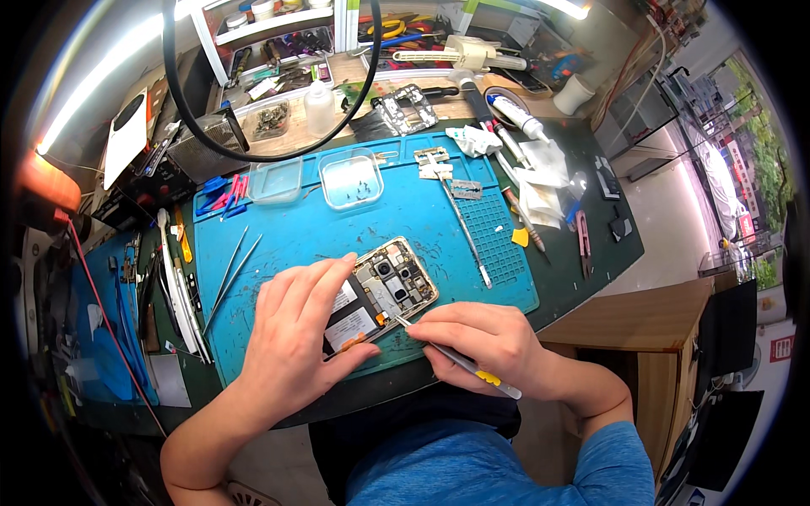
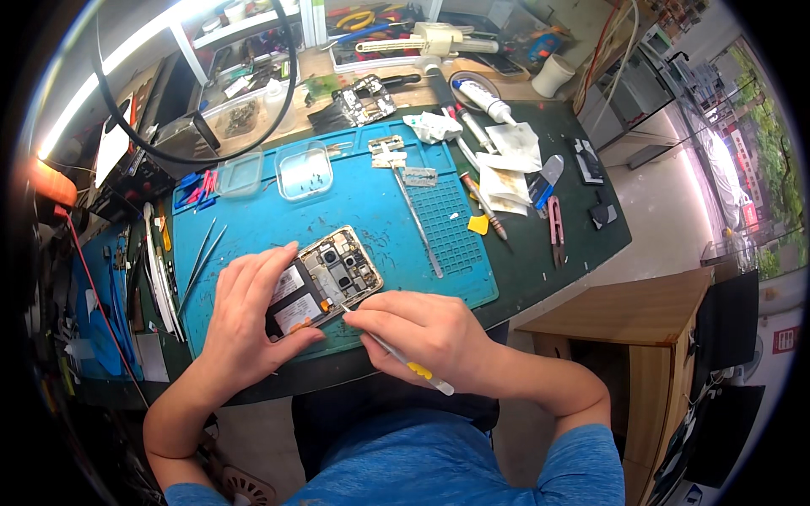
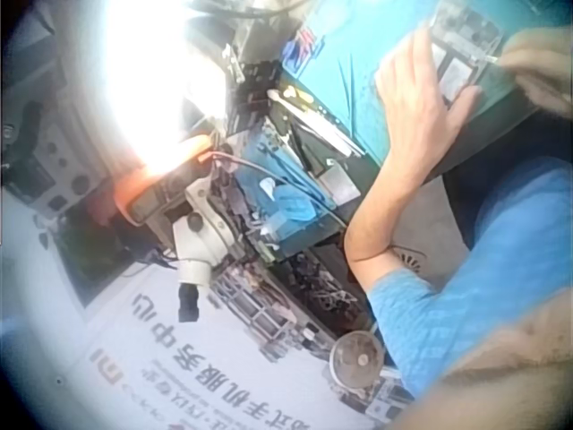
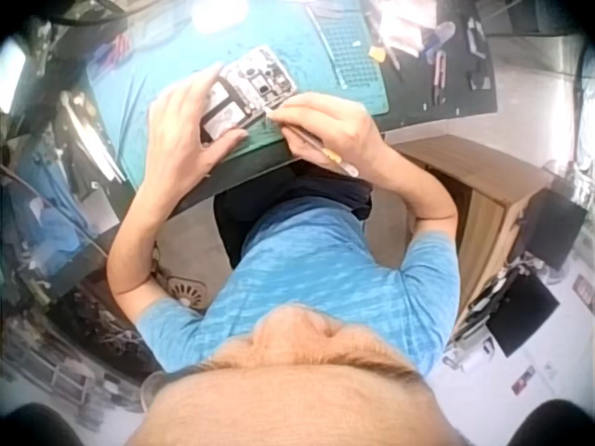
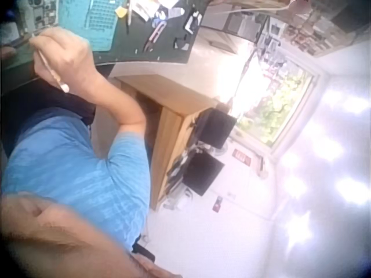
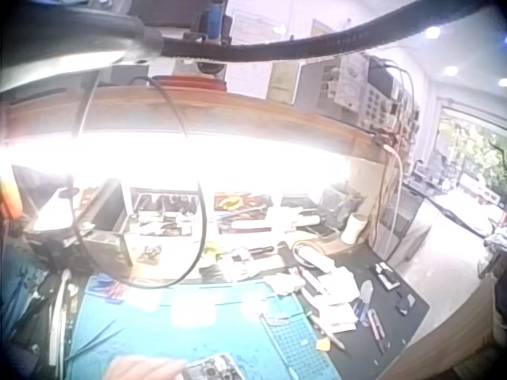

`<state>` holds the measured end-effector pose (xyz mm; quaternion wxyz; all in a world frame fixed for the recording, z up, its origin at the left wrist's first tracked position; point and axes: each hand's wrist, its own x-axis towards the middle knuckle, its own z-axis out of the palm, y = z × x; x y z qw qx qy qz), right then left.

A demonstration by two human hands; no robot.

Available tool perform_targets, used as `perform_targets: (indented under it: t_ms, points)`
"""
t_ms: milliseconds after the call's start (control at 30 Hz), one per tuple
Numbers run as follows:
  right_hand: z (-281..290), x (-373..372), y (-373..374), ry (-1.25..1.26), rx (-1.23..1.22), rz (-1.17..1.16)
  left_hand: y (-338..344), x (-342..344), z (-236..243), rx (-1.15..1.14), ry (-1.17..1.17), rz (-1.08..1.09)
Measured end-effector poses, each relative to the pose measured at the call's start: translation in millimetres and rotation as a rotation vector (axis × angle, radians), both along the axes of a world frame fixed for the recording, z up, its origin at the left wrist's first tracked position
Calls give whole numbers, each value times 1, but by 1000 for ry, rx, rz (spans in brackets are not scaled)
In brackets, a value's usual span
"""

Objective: The person disassembles a smartphone, removes the motherboard, and then reassembles the device by placing the motherboard back into the chassis and securing it with screws. The person uses a screwdriver and tweezers to manipulate the internal components.

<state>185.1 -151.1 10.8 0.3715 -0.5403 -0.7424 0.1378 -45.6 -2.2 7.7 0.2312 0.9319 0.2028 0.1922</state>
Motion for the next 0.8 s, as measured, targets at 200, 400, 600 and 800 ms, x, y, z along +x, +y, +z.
perform_targets:
  t_ms: [200,400,600,800]
  points:
    - [-1,-2,-1,-115,79,18,1,0,-1,-5,-11,-3]
    - [-9,3,-6,-156,178,90,2,0,0,-14,-24,-13]
    - [10,16,1,444,-299,-29,-9,-1,7,4,34,79]
    - [37,18,20,566,-437,35,-6,3,19,-52,109,128]
